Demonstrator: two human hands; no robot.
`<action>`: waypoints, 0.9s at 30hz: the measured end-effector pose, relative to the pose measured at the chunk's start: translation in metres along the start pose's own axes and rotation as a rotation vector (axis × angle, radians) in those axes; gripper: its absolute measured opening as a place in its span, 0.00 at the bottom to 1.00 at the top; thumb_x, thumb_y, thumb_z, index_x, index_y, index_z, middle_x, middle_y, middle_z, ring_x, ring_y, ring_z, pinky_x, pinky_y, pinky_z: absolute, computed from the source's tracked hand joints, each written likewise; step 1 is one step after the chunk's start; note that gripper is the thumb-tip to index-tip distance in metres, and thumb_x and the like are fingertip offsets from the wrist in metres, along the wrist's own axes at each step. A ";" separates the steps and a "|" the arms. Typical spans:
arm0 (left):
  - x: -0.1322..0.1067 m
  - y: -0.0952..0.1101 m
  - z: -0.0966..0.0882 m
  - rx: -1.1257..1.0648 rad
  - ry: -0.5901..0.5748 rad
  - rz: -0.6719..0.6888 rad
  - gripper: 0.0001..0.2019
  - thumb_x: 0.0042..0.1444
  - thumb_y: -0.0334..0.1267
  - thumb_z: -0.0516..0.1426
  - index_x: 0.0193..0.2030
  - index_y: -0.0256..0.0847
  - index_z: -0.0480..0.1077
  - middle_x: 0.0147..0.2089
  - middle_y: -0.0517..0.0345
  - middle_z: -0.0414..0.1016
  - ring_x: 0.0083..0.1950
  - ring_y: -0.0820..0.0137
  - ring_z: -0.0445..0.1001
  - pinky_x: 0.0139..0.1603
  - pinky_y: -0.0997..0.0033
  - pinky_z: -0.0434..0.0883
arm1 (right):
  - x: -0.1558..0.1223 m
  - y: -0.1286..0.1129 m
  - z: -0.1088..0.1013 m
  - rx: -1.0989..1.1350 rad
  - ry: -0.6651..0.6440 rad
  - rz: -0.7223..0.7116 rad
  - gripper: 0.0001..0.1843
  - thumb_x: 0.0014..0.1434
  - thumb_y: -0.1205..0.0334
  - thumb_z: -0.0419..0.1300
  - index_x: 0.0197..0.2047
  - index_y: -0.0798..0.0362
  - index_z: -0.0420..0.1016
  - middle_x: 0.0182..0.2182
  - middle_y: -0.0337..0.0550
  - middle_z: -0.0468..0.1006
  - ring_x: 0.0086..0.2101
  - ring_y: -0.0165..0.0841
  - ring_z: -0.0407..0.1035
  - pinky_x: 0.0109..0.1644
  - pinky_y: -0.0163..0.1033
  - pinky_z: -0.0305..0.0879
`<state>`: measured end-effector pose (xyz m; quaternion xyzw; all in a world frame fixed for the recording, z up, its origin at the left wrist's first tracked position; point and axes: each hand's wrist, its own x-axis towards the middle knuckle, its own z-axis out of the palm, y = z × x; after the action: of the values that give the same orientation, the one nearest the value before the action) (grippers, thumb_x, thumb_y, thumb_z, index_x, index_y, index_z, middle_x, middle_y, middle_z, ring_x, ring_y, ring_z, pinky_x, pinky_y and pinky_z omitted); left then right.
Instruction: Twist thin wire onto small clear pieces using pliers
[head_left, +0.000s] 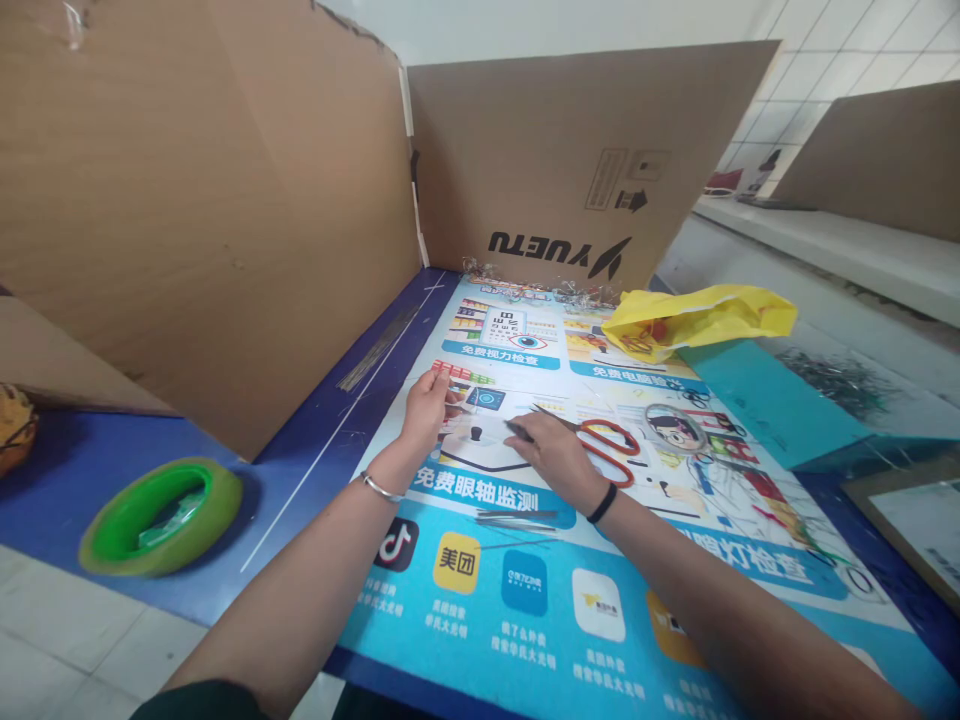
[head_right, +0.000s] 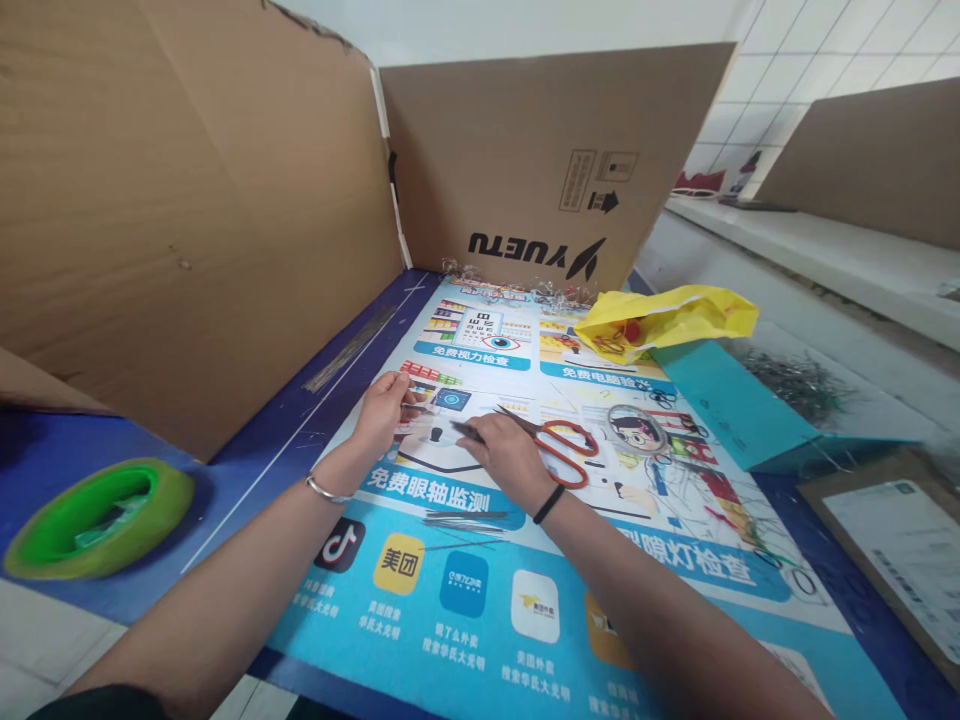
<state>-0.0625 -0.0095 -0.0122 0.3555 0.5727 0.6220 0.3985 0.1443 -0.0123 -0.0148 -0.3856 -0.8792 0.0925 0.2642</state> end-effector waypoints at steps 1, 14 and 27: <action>0.001 -0.001 0.001 0.010 -0.008 -0.002 0.14 0.52 0.48 0.52 0.26 0.39 0.62 0.21 0.62 0.64 0.30 0.70 0.74 0.22 0.77 0.69 | -0.001 -0.001 0.000 -0.036 -0.021 -0.050 0.17 0.58 0.53 0.54 0.45 0.54 0.70 0.42 0.48 0.74 0.45 0.37 0.65 0.50 0.41 0.60; 0.012 -0.009 0.001 0.151 -0.032 -0.016 0.11 0.52 0.45 0.52 0.26 0.39 0.64 0.17 0.63 0.66 0.24 0.72 0.72 0.26 0.75 0.70 | 0.034 -0.007 -0.034 -0.417 -0.443 0.218 0.26 0.59 0.41 0.44 0.38 0.52 0.73 0.33 0.51 0.77 0.35 0.40 0.70 0.34 0.39 0.60; 0.011 -0.008 0.000 0.246 -0.038 0.003 0.10 0.51 0.41 0.52 0.23 0.42 0.62 0.17 0.62 0.68 0.22 0.70 0.71 0.24 0.75 0.65 | 0.083 -0.015 -0.021 -0.438 -0.567 0.197 0.28 0.55 0.39 0.46 0.39 0.52 0.76 0.36 0.52 0.77 0.37 0.41 0.70 0.34 0.40 0.61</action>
<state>-0.0667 0.0010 -0.0203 0.4145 0.6364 0.5406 0.3618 0.0999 0.0370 0.0413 -0.4747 -0.8751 0.0301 -0.0890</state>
